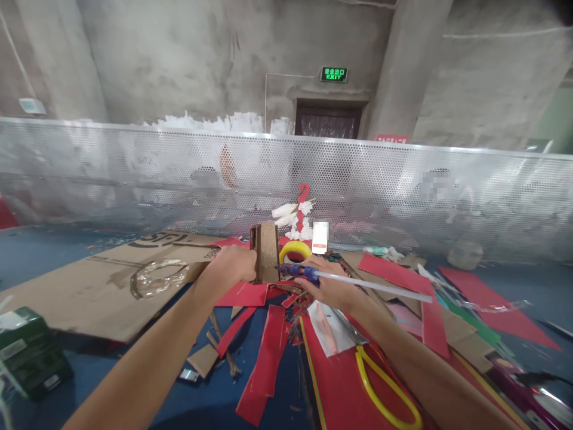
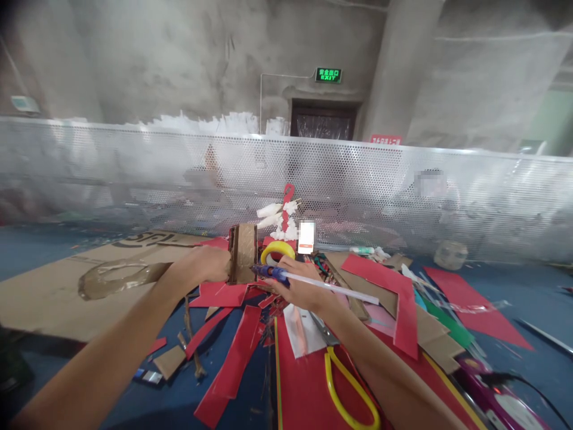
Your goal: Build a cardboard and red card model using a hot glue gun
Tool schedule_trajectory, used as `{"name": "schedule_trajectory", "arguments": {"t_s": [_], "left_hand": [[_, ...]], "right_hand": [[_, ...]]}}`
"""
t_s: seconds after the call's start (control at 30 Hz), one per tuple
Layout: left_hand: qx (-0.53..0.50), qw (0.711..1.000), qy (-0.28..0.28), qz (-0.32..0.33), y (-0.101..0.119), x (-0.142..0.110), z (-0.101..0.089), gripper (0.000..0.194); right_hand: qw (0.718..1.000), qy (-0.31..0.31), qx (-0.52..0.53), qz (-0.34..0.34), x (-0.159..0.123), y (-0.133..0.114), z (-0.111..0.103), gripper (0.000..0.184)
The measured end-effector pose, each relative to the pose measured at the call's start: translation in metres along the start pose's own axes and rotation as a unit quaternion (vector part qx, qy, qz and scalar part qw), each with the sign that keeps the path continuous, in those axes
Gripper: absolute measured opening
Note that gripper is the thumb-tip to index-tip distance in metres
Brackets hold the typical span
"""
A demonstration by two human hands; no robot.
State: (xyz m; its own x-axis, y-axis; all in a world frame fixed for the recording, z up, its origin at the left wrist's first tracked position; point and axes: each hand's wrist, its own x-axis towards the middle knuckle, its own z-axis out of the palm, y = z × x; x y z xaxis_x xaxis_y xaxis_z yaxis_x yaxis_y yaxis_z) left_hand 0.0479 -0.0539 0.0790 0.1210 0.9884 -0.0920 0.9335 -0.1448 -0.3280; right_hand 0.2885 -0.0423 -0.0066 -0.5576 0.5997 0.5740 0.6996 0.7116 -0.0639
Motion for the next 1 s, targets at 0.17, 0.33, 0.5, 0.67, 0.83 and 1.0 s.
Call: {"name": "schedule_trajectory", "arguments": {"t_s": [0.17,0.33,0.5,0.67,0.83,1.0], "left_hand": [[-0.004,1.0,0.008,0.0,0.0,-0.003,-0.001,0.041],[-0.01,1.0,0.011,0.004,-0.001,0.0,0.001,0.041],[-0.009,1.0,0.008,-0.005,-0.001,-0.002,-0.001,0.042],[-0.012,1.0,0.008,-0.019,-0.004,-0.004,-0.003,0.043],[-0.03,0.999,0.018,-0.028,-0.008,-0.002,-0.003,0.042],[-0.034,0.999,0.014,-0.034,-0.01,0.0,-0.003,0.043]], "right_hand": [[0.998,0.018,-0.055,0.018,0.0,-0.005,0.003,0.034],[0.998,-0.004,-0.027,-0.048,-0.001,-0.011,0.008,0.04],[0.999,0.007,-0.029,-0.046,-0.001,-0.01,0.008,0.041],[0.999,0.0,-0.038,-0.011,-0.001,-0.007,0.007,0.04],[0.999,-0.022,-0.014,-0.038,-0.001,-0.008,0.007,0.04],[1.0,-0.027,0.002,-0.014,0.001,-0.007,0.001,0.036]]}}
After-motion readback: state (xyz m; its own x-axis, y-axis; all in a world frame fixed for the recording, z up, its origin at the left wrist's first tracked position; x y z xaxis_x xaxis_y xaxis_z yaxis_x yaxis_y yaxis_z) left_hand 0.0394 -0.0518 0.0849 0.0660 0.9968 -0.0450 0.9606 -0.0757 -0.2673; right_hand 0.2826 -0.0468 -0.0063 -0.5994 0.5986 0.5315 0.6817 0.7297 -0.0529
